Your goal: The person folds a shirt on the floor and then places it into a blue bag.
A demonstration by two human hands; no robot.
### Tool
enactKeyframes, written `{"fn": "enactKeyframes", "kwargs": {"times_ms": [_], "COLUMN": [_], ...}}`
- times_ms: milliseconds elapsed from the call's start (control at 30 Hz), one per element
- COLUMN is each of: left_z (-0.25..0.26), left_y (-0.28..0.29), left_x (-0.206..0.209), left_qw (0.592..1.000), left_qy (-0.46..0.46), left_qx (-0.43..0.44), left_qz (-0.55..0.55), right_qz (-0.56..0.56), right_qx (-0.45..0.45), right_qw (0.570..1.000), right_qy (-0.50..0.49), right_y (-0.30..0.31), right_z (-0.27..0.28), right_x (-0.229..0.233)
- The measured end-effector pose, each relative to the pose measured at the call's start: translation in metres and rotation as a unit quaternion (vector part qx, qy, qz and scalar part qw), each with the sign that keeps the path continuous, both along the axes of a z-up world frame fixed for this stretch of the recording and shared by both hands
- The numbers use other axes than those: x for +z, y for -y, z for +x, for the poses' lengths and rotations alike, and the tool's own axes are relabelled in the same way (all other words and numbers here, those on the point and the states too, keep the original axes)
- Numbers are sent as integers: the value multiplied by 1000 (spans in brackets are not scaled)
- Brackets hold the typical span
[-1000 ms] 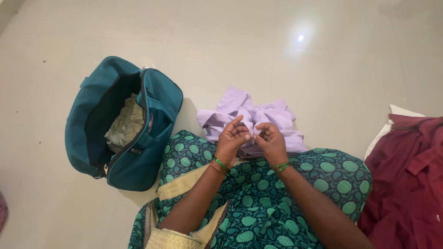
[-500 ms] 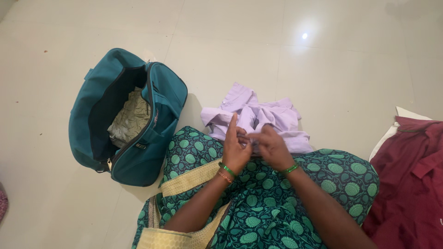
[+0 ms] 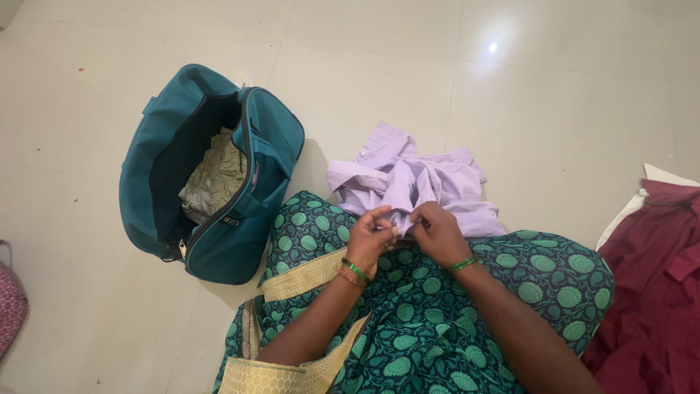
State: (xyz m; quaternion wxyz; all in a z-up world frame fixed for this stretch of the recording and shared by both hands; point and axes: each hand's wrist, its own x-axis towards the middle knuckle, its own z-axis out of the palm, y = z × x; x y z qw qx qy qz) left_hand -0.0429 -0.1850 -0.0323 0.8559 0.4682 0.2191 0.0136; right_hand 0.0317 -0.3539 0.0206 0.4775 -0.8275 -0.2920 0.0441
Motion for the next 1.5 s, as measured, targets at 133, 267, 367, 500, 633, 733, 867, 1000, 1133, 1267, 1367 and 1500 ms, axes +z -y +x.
{"fn": "enactKeyframes", "kwargs": {"times_ms": [133,267,367,500,633,733,867,1000,1133,1267,1367,1500], "left_z": [-3,5,9,5,4,-2,-2,-3,3,27,48,60], "left_y": [-1,2,11,23,39,39,29,10,-6,-17,-22,-42], "left_x": [5,14,24,33,9,-16,-22,12,30,11,-4,13], "left_qw": [995,994,986,961,980,976,982,878,775,700,691,675], "left_qy": [-23,20,89,73,92,84,33,4,107,177,193,246], "left_qx": [28,87,102,71,53,-11,-44,-36,-78,-140,-175,-211], "left_qz": [-91,-60,100,256,166,203,181,477,618,677,675,663], "right_qz": [-12,32,130,129,92,11,-32,-2,42,162,198,255], "right_qx": [-48,-80,-70,-100,-81,-108,-32,-147,-192,-296,-300,-209], "right_qw": [997,981,970,963,982,983,976,955,970,845,830,889], "right_qy": [-60,-176,-194,-213,-146,-149,-213,-259,-141,-416,-426,-319], "right_y": [4,3,6,11,7,14,29,33,37,42,49,56], "right_z": [4,9,11,-1,-17,-15,2,9,23,36,43,47], "right_x": [-8,-13,-16,-8,-8,-12,-20,-36,-45,-50,-71,-91]}}
